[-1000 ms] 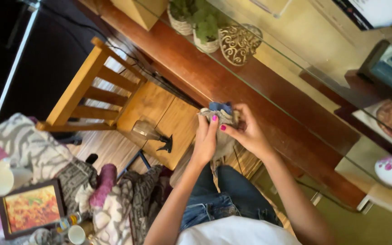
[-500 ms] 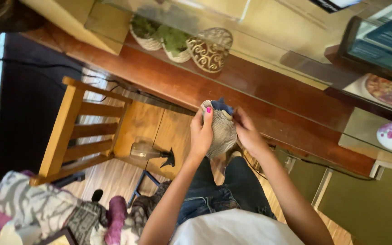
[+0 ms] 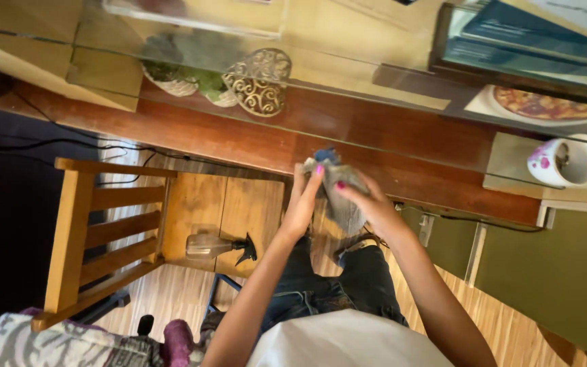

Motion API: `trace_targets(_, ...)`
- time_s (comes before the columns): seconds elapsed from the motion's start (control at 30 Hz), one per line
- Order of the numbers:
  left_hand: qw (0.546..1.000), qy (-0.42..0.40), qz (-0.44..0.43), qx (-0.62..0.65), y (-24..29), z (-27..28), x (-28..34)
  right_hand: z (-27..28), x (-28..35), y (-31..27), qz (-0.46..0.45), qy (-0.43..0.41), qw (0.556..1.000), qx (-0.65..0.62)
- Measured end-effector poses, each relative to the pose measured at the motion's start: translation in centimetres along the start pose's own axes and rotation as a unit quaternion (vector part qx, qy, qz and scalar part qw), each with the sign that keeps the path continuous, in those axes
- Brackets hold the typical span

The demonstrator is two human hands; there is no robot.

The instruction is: Cleaning various glassware items and wiping down the bar shelf area.

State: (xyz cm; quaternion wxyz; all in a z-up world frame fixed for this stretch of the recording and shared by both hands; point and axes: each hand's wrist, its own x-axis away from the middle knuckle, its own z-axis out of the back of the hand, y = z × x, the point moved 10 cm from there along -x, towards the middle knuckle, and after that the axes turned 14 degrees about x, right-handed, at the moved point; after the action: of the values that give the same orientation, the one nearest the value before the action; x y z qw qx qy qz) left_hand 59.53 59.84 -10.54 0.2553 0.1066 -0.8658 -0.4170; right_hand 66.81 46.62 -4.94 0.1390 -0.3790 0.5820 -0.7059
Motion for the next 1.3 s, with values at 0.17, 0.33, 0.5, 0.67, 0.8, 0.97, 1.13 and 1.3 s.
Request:
trace_targets(0.17, 0.999, -0.014, 0.004, 0.031, 3.3, -4.5, 0.3, 4.1, 0.1, 1.7, -0.025, 0.08, 0.986, -0.141)
trace_targets(0.33, 0.985, 0.022, -0.109, -0.131, 5.5, -4.3, 0.0, 6.9, -0.3, 0.0, 0.095, 0.157, 0.983, 0.014)
trace_targets(0.5, 0.916, -0.013, -0.302, -0.265, 8.7, -5.8, 0.0, 7.8, 1.0, -4.7, 0.153, 0.345, 0.815, 0.439)
trace_targets(0.67, 0.9, 0.024, -0.247, -0.358, 8.2, -3.6, -1.1, 5.5, -1.2, -3.7, 0.143, 0.321, 0.776, 0.524)
trace_targets(0.8, 0.881, -0.032, -0.281, -0.38, 7.7, -2.8, -0.3, 1.6, -4.8, -1.2, 0.144, 0.325, 0.69, 0.631)
trace_targets(0.97, 0.921, 0.007, -0.183, -0.345, 7.9, 0.1, -0.5, -0.4, -8.2, -3.4, 0.163, 0.328, 0.695, 0.619)
trace_targets(1.13, 0.897, 0.043, -0.248, -0.363, 9.1, 2.0, -0.1, -5.3, -10.8, -3.6, 0.229, 0.25, 0.673, 0.657)
trace_targets(1.3, 0.878, 0.068, -0.26, -0.396, 10.3, 1.6, -0.6, -7.3, -8.0, -3.0, 0.306, 0.091, 0.73, 0.604)
